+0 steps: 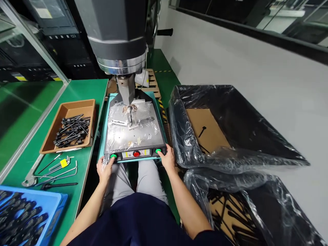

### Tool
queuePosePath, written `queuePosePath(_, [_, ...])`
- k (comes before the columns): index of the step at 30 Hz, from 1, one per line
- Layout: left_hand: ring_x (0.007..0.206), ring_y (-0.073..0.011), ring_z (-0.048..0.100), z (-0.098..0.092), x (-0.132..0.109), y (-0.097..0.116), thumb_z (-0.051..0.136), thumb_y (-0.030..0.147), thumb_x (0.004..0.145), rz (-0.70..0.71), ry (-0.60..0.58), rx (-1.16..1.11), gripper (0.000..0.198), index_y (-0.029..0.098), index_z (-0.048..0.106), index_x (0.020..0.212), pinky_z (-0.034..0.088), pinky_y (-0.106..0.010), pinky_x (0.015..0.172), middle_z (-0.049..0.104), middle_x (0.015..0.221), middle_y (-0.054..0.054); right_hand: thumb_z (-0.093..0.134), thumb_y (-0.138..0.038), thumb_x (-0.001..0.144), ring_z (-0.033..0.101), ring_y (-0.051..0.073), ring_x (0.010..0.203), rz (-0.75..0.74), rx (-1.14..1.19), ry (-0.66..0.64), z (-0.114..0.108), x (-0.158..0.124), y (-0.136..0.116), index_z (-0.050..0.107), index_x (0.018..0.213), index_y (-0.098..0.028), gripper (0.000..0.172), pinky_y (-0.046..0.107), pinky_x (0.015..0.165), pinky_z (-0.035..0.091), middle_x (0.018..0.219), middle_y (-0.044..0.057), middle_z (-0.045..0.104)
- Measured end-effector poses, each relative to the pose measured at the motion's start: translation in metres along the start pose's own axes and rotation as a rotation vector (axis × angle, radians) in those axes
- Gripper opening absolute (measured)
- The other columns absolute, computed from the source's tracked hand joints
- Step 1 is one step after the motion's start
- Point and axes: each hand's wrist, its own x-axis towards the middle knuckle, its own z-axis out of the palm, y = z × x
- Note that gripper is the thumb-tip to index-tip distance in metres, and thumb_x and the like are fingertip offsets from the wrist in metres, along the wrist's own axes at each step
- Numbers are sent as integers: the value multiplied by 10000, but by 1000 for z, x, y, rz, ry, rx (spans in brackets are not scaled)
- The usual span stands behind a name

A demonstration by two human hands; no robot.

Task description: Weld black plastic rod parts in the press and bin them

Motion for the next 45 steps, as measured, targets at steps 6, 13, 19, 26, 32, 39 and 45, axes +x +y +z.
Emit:
queuePosePath(6, [1204, -317, 546, 4, 2, -1, 636, 684, 699, -25, -7, -10, 608, 259, 562, 1127, 435, -467, 1004, 637, 1193, -104, 626, -590, 775, 559, 330, 1072, -7, -46, 50, 4, -1, 3, 515, 1290, -161, 679, 471, 938, 474, 1161, 160, 559])
queuePosePath(13, [1218, -311, 537, -1, 1, -5, 609, 670, 731, 25, -34, 13, 605, 259, 563, 1172, 413, -450, 1016, 630, 1226, -106, 609, -613, 778, 557, 339, 1084, -23, -7, 1, 1, -4, 7, 491, 1335, -183, 713, 482, 934, 476, 1197, 159, 543])
queuePosePath(19, [1223, -284, 533, -1, -2, -8, 607, 639, 758, 63, -27, -2, 572, 267, 562, 1191, 412, -394, 1009, 639, 1212, -82, 603, -636, 780, 542, 350, 1128, -21, 12, 6, 2, -7, 7, 475, 1364, -173, 757, 484, 956, 464, 1240, 174, 524])
queuePosePath(26, [1214, -281, 529, 0, -2, -5, 617, 617, 752, 39, -16, -21, 554, 253, 574, 1168, 393, -397, 1015, 642, 1187, -77, 606, -627, 789, 543, 340, 1132, -6, 41, -3, 2, -8, 4, 471, 1381, -179, 754, 479, 985, 441, 1242, 159, 524])
queuePosePath(32, [1232, -282, 508, -2, -3, -2, 612, 615, 755, 48, -25, -14, 565, 241, 571, 1178, 368, -403, 1043, 634, 1204, -85, 607, -624, 790, 529, 340, 1157, -13, 28, -1, 3, -8, 6, 471, 1380, -192, 743, 477, 991, 437, 1244, 151, 524])
queuePosePath(39, [1234, -291, 517, -4, -3, -1, 607, 621, 760, 17, -36, -6, 585, 242, 569, 1205, 366, -407, 1045, 617, 1234, -99, 609, -618, 790, 530, 349, 1164, -22, 39, 3, 5, -7, 9, 463, 1379, -168, 756, 482, 981, 449, 1253, 168, 516])
queuePosePath(45, [1268, -289, 489, -3, -2, -2, 596, 620, 760, 24, -41, -4, 593, 244, 556, 1216, 357, -406, 1054, 621, 1235, -91, 616, -604, 786, 521, 351, 1180, -16, 39, -1, 5, -8, 9, 452, 1391, -197, 747, 482, 979, 450, 1259, 155, 513])
